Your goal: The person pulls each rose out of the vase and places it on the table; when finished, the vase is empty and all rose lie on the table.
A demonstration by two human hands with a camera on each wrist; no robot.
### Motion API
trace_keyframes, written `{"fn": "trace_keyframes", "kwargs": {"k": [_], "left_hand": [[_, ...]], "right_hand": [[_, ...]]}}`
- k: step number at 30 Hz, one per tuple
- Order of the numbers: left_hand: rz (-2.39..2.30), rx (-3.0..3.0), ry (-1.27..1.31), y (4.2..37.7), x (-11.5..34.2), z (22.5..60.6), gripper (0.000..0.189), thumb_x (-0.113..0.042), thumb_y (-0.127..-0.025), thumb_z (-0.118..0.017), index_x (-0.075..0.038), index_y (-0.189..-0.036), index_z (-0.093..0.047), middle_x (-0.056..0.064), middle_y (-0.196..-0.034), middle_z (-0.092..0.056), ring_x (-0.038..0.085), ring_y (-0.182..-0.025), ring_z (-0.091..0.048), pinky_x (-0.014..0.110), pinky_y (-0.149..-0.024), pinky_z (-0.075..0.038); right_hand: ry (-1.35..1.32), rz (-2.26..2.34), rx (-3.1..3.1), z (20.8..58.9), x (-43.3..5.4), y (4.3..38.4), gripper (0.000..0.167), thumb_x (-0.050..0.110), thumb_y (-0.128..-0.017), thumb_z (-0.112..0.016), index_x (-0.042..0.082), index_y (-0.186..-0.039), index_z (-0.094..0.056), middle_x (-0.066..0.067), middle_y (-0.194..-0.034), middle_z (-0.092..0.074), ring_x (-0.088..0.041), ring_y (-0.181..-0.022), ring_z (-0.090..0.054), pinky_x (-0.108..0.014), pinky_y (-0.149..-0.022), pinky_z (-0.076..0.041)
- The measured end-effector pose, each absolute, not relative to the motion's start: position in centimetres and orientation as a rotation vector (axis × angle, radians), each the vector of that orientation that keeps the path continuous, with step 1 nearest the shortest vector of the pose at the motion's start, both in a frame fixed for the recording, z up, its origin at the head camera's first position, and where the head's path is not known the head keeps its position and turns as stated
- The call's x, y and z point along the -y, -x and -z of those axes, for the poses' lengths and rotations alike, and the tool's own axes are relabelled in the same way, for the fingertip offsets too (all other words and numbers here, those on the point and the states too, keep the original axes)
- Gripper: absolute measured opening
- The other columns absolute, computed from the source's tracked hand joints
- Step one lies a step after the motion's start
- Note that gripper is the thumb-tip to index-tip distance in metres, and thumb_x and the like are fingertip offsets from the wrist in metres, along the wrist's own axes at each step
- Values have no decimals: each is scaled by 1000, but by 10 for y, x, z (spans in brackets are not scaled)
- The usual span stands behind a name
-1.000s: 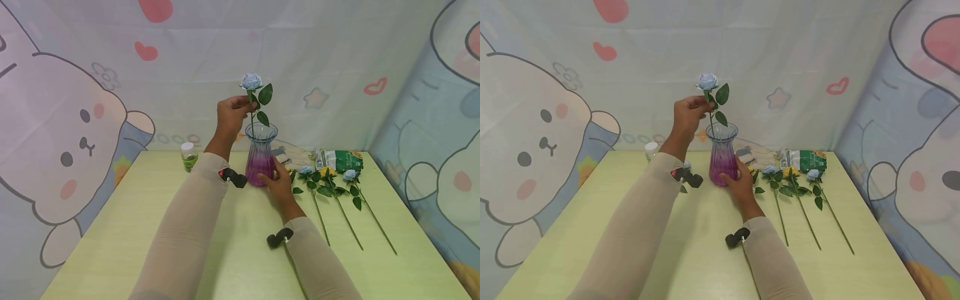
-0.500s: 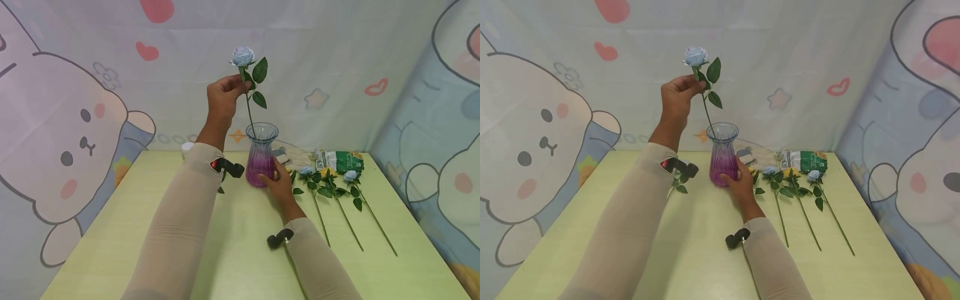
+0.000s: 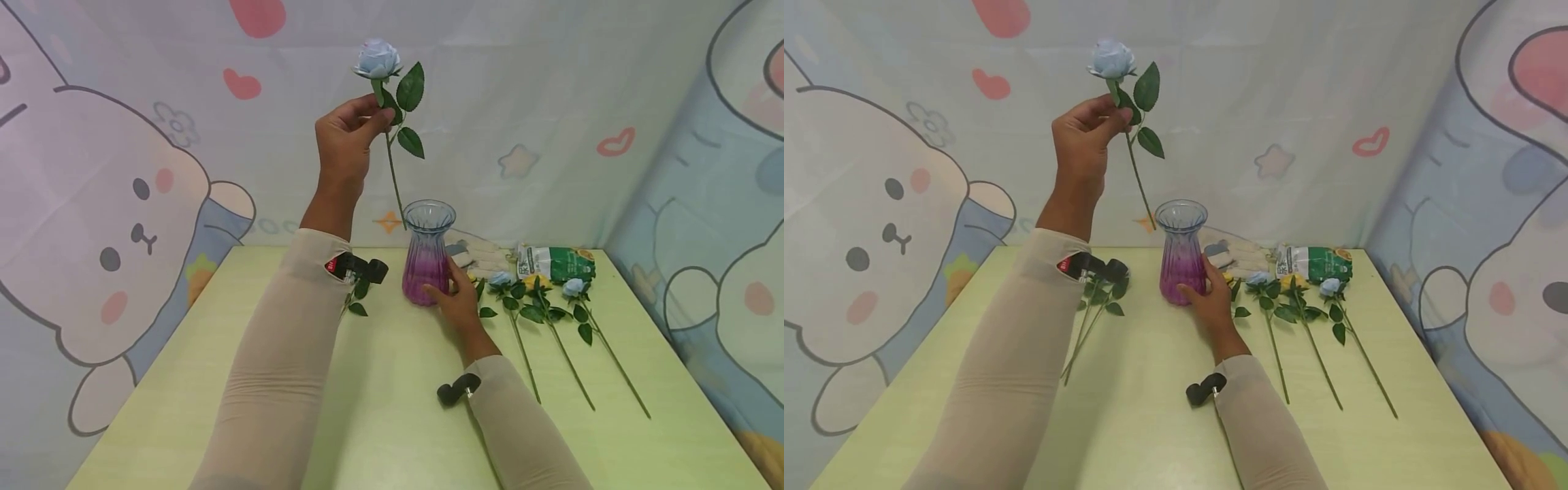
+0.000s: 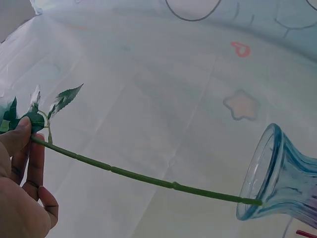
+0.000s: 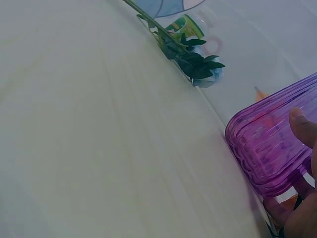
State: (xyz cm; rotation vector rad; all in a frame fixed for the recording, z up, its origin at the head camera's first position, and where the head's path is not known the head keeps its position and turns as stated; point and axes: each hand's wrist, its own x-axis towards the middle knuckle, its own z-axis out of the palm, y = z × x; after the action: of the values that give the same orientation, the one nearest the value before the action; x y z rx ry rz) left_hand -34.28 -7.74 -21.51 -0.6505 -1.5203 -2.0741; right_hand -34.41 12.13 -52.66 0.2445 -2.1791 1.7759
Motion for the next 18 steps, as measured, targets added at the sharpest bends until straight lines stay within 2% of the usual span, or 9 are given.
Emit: {"fn": "trace_keyframes", "kwargs": {"k": [11,18], "left_hand": [[1984,1686,588,340,103,239,18,1,-95,-81,4,-113,-81,-1,-89,-81,17,-78,-73,32,-100,-63],[1904,1830,505,342,121,262,21,-3,-97,-81,4,-117,-81,0,-94,-80,14,-80,-73,27,-94,-62]], "right_hand": [[-252,-1784,2186,530,-122,345,91,23,-98,-84,16,-173,-33,-10,-170,-47,-32,-158,-47,-54,-122,-51],[-248,-1769,2183,529,-125,345,92,26,-96,-86,21,-173,-34,-10,-169,-48,-33,-158,-47,-55,-124,-48]]}}
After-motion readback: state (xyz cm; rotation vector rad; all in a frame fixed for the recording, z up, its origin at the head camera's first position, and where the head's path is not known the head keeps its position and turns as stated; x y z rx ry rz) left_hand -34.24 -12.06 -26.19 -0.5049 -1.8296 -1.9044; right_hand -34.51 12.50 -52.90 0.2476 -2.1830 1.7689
